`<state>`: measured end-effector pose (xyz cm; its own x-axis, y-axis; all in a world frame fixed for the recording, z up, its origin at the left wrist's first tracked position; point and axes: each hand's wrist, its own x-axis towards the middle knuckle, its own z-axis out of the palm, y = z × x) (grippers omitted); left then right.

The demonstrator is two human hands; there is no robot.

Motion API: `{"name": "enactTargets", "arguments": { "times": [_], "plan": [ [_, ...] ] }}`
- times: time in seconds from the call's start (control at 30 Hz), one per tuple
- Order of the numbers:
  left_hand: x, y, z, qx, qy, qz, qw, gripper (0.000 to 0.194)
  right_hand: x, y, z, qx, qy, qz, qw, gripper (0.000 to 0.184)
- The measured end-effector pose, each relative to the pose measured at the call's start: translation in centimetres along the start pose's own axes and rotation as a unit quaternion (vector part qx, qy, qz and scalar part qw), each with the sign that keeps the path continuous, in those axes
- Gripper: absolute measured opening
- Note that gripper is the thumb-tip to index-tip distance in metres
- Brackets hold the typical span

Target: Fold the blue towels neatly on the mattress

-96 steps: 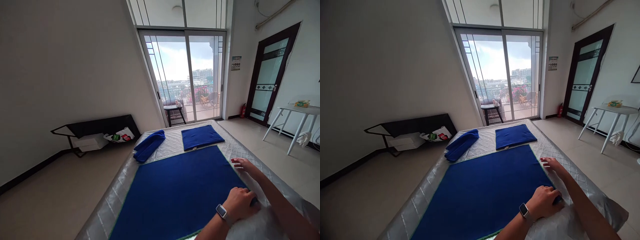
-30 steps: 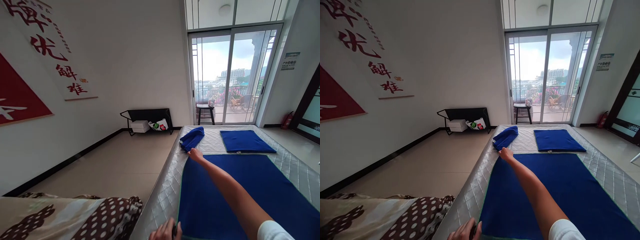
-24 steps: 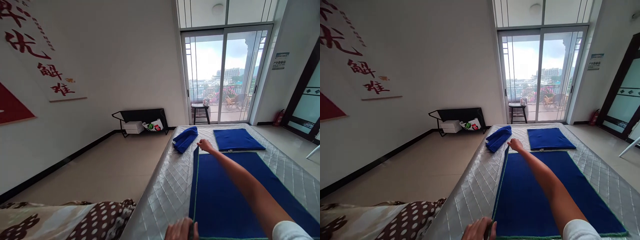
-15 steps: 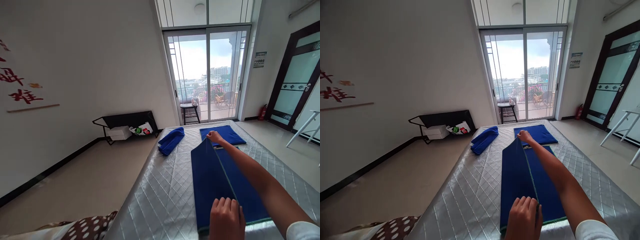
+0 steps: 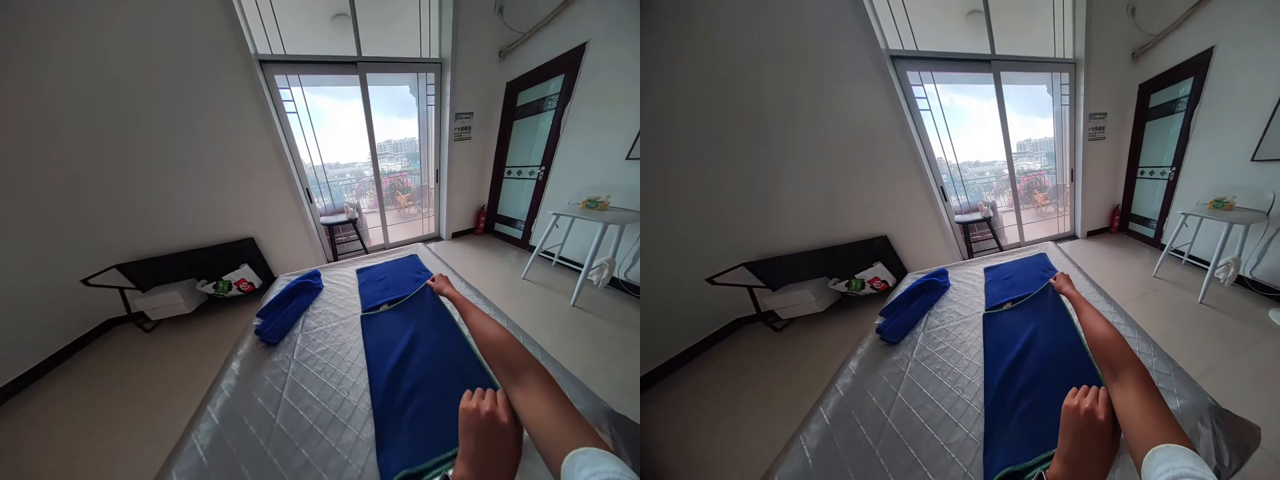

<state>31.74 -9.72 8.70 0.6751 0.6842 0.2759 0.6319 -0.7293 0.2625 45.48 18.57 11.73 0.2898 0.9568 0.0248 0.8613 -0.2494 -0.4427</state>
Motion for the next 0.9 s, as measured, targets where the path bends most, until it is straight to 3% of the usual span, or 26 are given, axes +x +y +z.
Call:
{"name": "enactTargets", "arguments": {
  "times": [0.33, 0.57, 0.67, 0.77, 0.83, 0.9],
  "plan": [
    [1.3, -0.8, 3.4, -0.012, -0.122, -0.038, 0.992, 0.016, 0.0, 1.9, 4.3, 0.015, -0.04, 0.025, 0.999, 0.023],
    [0.9, -1.0, 4.5, -0.023, -0.102, -0.013, 0.994, 0.015, 0.7, 1.9, 4.3, 0.019, -0.09, 0.009, 0.996, 0.023],
    [0.3, -1.8, 4.0, -0.012, -0.065, -0.041, 0.997, 0.015, 1.0, 1.8, 4.0, 0.022, -0.103, 0.005, 0.994, 0.021],
    [-0.6, -3.2, 3.5, 0.028, -0.006, -0.062, 0.998, 0.031, 1.3, 1.8, 3.8, 0.027, -0.12, 0.005, 0.992, 0.025],
    [-1.2, -3.9, 3.5, 0.048, 0.02, -0.029, 0.998, 0.032, 1.4, 1.7, 3.9, 0.031, -0.136, 0.006, 0.99, 0.029],
    [-1.6, -4.0, 3.8, 0.052, 0.002, 0.006, 0.999, 0.018, 1.4, 1.8, 4.1, 0.037, -0.148, 0.009, 0.988, 0.033]
  ]
}}
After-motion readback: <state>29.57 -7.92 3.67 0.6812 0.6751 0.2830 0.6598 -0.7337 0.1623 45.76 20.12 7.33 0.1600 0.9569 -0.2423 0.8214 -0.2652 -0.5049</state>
